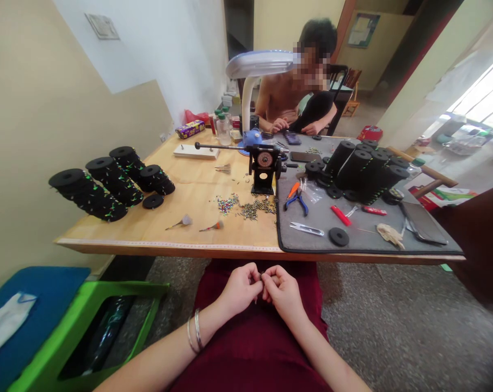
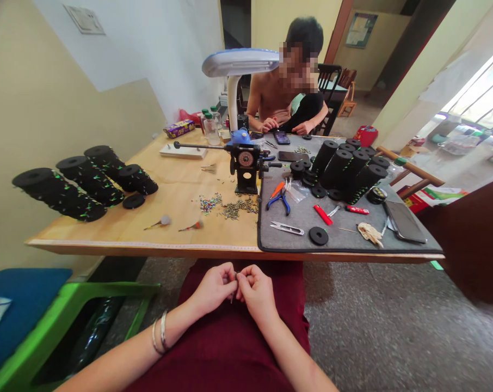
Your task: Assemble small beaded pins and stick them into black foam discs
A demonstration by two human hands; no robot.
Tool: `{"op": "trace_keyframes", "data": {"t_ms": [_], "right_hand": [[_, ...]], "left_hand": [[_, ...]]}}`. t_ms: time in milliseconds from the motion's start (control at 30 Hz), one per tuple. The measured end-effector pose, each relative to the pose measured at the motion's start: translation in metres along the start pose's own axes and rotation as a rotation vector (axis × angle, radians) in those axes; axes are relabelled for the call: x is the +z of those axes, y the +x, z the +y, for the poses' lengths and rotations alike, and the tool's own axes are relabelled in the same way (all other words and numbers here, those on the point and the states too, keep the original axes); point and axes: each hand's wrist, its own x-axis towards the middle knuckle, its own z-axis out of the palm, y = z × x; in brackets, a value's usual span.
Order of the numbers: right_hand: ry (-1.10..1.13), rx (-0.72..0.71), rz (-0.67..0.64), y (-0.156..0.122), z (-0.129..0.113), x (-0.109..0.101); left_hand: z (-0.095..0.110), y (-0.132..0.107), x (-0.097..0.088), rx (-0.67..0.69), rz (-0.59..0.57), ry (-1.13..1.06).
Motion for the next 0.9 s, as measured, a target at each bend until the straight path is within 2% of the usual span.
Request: {"op": "trace_keyframes", "data": {"t_ms": [167,367,433,533,900], "right_hand": [[0.032,0.023,0.020,0.002,0.002,-0.001],[0.147,0.108,0.062,0.004,0.004,-0.004],[0.183,0.120,0.054,0.004,0.006,-0.004],[0.215,0.126,0.052,0.004,0.007,-0.004],[0.189,0.134,0.076,0.001,0.004,-0.008]], "left_hand": [[0.001,0.000,0.000,-0.040,-0.005,-0.068],[0.016,-0.002,-0.003,-0.248,-0.088,-0.446],[0.020,-0.003,-0.003,-0.283,-0.117,-0.494],[0.021,-0.004,-0.003,-0.275,-0.130,-0.483],[0.012,-0.001,-0.005,-0.221,-0.033,-0.391]]}}
